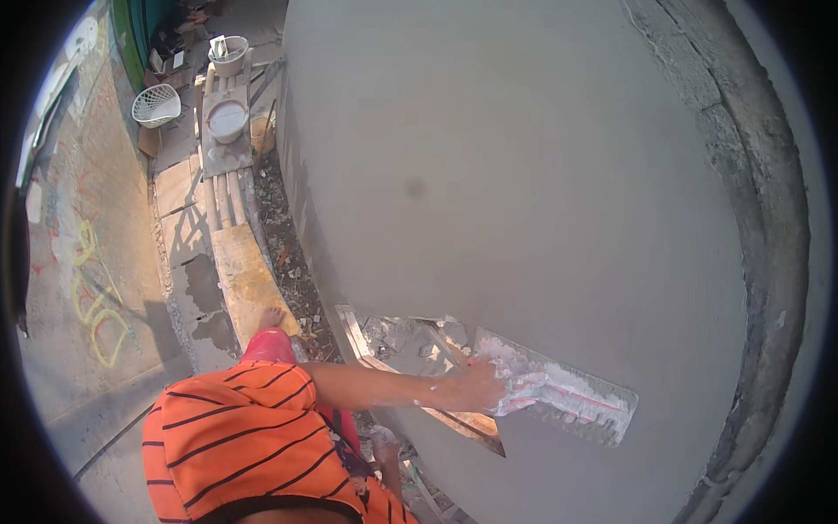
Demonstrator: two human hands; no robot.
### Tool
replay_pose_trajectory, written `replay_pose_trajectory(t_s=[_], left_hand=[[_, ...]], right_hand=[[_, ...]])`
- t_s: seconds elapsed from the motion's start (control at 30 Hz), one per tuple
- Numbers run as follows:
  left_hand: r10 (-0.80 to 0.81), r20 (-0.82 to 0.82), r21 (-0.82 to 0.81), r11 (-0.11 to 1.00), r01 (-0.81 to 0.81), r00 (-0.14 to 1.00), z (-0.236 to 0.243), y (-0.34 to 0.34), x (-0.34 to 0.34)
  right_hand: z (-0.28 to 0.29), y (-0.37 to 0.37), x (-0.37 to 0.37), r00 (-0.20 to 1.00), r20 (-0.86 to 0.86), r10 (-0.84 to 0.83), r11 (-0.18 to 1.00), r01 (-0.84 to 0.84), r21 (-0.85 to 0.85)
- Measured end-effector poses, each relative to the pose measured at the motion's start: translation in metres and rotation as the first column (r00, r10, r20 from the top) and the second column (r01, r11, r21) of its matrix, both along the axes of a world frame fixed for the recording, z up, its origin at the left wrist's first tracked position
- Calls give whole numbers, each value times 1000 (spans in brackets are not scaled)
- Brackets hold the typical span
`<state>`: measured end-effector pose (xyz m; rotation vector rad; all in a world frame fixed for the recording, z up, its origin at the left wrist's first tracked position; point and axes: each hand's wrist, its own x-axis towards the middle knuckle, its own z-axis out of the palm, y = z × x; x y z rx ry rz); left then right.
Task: The person applies plaster to a wall using a trowel and a hawk, smoothing the surface with consistent strokes. They periodically scoop more plaster from a bucket and continue spreading it across the wall area.
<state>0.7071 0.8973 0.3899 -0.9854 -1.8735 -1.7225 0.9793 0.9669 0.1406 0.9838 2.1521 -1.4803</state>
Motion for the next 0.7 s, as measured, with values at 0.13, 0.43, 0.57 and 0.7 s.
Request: replay_pose_trajectory(t_s=[0.13,0.43,0.57,0.7], left_hand=[[-311,71,-213,923,319,948,-31,36,53],[-238,331,-150,942,300,913,32,-73,-29],[40,388,376,905,-198,921,119,-161,-169],[83,279,306,937,-170,957,144,-154,-187]], right_hand=[[-1,-8,11,993,117,23,1000,-22,-11],[-8,-22,18,992,120,24,999,-19,-44],[-9,-30,7,992,98,84,995,-79,-60],[-11,-29,-1,991,77,108,992,-103,-68]])
